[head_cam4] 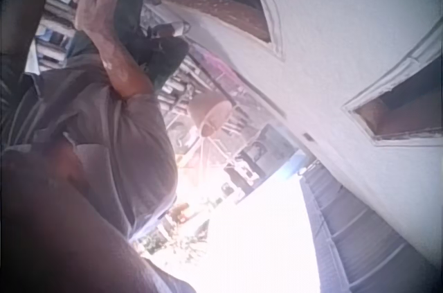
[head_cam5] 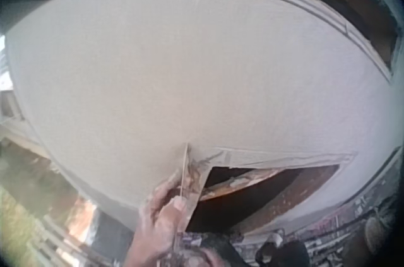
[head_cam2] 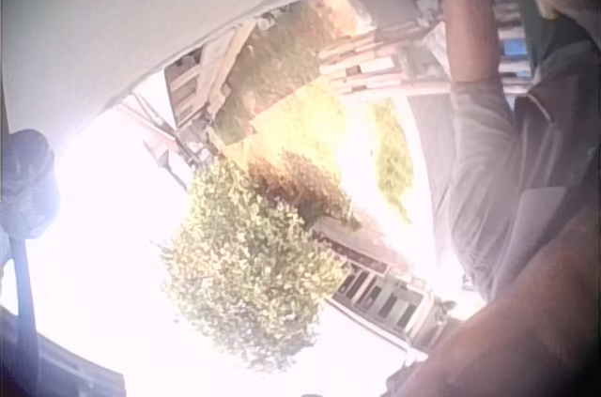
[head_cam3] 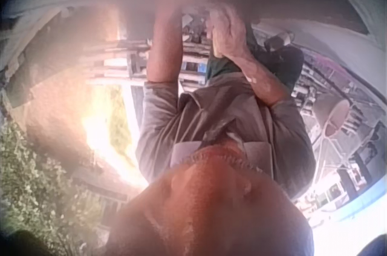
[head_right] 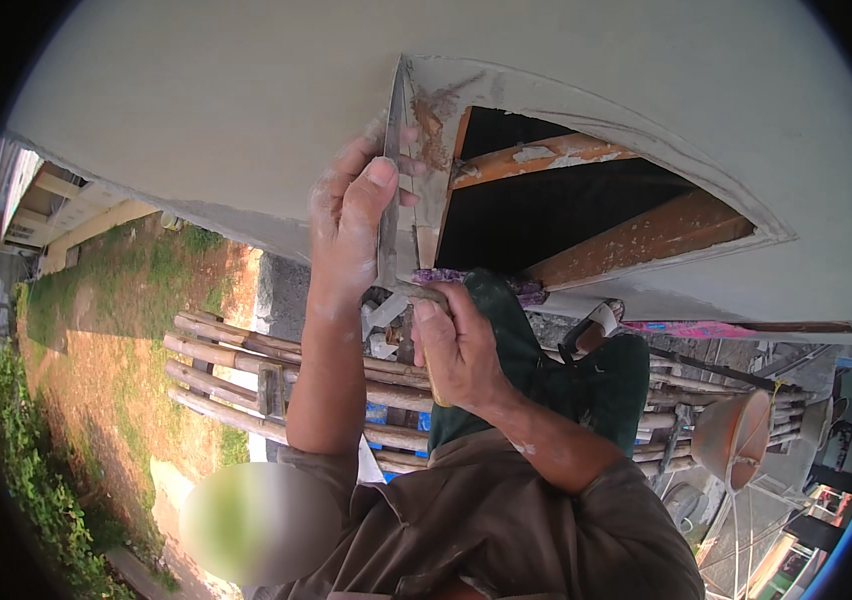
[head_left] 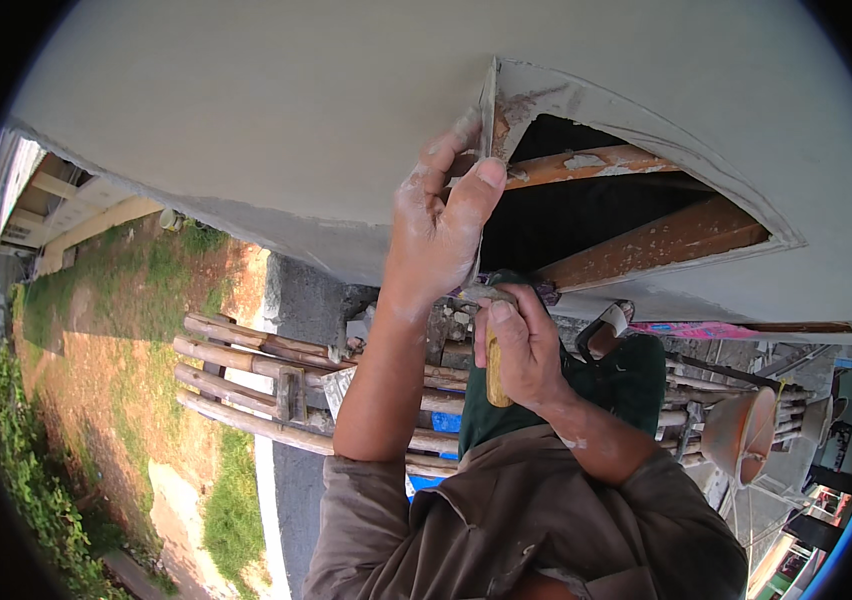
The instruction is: The person applies and smooths plaster around a rectangular opening in an exterior wall using a trowel. They repeatedly scoop material and spread it along the edges, then scrape and level the surface to create a uniform finish.
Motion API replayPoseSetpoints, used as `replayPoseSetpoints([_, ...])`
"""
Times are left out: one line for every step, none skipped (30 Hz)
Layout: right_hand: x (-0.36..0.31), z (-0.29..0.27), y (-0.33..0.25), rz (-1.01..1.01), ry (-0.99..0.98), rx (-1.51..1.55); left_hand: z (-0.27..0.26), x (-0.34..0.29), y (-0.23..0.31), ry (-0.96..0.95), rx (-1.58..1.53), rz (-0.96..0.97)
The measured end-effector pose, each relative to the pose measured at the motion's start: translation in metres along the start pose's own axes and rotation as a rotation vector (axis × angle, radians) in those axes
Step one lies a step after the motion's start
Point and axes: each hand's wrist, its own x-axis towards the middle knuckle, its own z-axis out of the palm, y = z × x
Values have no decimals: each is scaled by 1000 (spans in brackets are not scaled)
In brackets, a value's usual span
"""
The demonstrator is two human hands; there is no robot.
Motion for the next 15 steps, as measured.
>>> replayPoseSetpoints([-2, 1, 1, 7, 6, -4, 0, 0, -1, 15, 17, -1])
replayPoseSetpoints([-4, 2, 2, 14, 12, -7, -1, -5, -5, 19, -28, -37])
replayPoseSetpoints([-7, 3, 5, 14, -2, 0, -4, -12, -11, 22, -73, -74])
replayPoseSetpoints([-11, 1, 11, 20, -15, -1, -4, -17, -14, 29, -126, -113])
replayPoseSetpoints([-14, -1, 14, 27, -29, -2, -4, -19, -15, 30, -118, -99])
replayPoseSetpoints([-15, 1, 16, 18, -20, 15, -3, -20, -14, 32, -110, -85])
replayPoseSetpoints([-15, 1, 17, 8, -22, 23, -2, -22, -13, 38, -104, -77])
replayPoseSetpoints([-14, 0, 17, -2, -24, 31, 0, -22, -10, 40, -84, -78])
replayPoseSetpoints([-13, 0, 18, -12, -26, 38, 1, -20, -4, 42, -64, -79])
replayPoseSetpoints([-11, 1, 16, -7, -23, 50, 1, -16, 2, 43, -40, -75])
replayPoseSetpoints([-10, 2, 12, -1, -21, 63, 1, -14, 5, 42, -35, -71])
replayPoseSetpoints([-8, 4, 10, 4, -17, 75, 0, -13, 8, 41, -30, -68])
replayPoseSetpoints([-7, 5, 9, -3, -12, 95, 0, -11, 8, 40, -25, -64])
replayPoseSetpoints([-5, 7, 8, -10, -7, 115, -1, -9, 7, 40, -21, -57])
replayPoseSetpoints([-4, 8, 7, -16, -1, 135, -1, -7, 5, 39, -18, -50])
